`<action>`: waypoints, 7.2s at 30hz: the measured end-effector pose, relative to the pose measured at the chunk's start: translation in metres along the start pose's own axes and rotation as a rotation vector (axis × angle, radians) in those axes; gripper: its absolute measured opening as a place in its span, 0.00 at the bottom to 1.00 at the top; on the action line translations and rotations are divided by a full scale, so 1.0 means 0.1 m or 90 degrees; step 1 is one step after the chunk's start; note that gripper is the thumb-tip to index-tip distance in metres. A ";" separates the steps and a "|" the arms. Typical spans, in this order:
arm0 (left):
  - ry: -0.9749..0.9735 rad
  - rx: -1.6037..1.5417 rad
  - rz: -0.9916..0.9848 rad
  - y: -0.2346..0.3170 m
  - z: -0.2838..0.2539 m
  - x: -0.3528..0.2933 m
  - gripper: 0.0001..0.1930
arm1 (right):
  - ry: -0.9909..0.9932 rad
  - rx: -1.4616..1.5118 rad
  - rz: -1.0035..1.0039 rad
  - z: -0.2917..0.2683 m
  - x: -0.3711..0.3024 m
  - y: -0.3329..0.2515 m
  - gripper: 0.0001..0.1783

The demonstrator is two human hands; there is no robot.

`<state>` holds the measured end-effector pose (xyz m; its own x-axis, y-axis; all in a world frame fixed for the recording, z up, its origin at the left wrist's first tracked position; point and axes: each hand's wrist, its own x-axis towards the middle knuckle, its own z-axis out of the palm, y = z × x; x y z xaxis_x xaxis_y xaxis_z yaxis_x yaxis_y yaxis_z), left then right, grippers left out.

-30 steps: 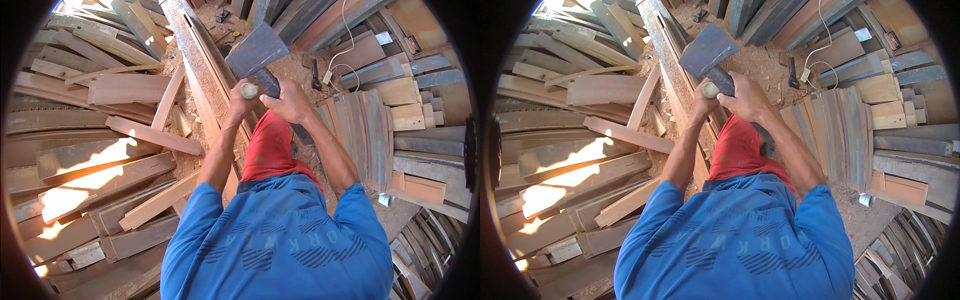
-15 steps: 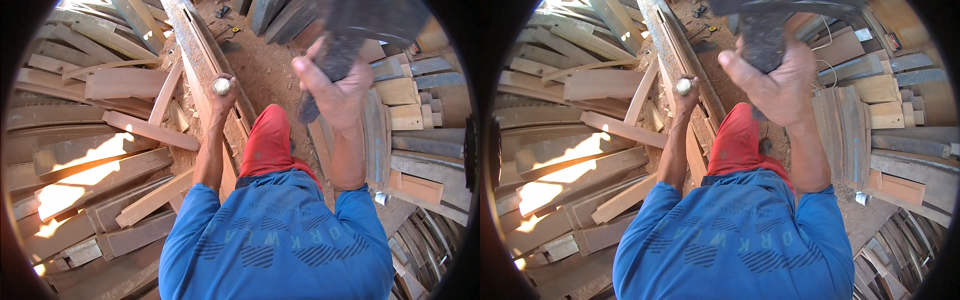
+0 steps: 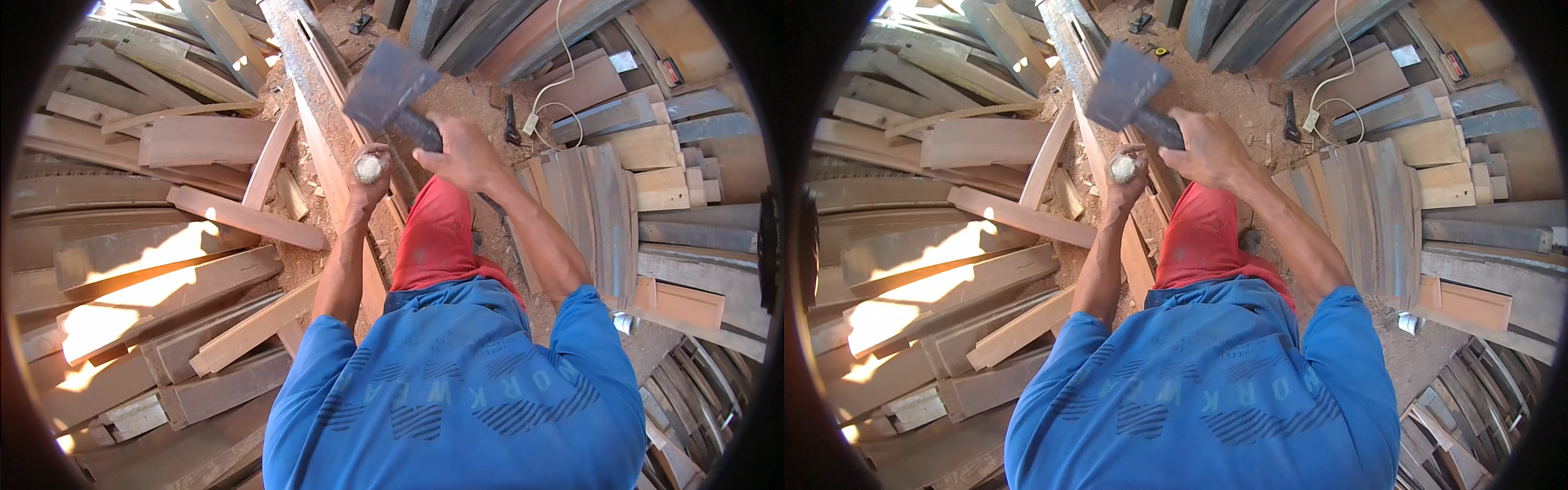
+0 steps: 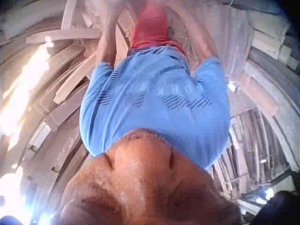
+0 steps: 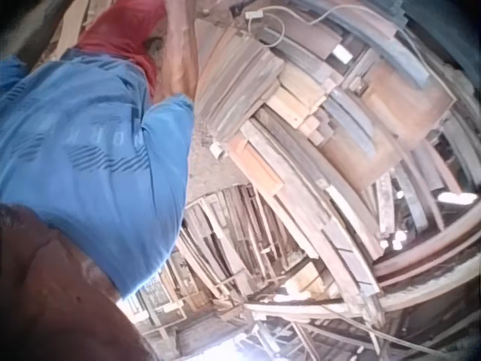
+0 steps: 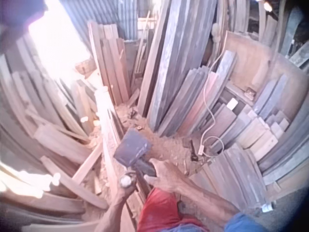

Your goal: The person fits a wooden board into a groove in a long timber frame and secures the joint using a chisel and a mallet.

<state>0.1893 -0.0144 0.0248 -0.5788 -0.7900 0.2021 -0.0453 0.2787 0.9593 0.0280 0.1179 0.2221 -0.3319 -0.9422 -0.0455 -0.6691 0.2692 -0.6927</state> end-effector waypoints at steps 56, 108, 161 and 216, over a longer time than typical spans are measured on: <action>-0.063 -0.006 -0.108 0.21 -0.01 0.35 0.06 | 0.421 0.444 -0.211 -0.52 -0.48 -0.51 0.05; 0.013 0.028 -0.132 -0.07 0.07 0.41 0.05 | 0.300 0.346 -0.127 -0.66 -0.39 -0.57 0.06; -0.045 -0.045 -0.032 0.31 0.03 0.32 0.03 | 0.277 0.304 -0.097 -0.51 -0.27 -0.57 0.07; -0.164 0.041 -0.091 0.20 0.26 0.61 0.04 | 0.441 0.396 -0.033 -0.59 -0.49 -0.26 0.09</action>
<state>0.1315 -0.0429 0.0509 -0.7498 -0.6616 0.0011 -0.1887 0.2155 0.9581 0.0226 0.1684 0.2848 -0.7679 -0.5675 0.2971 -0.2837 -0.1145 -0.9520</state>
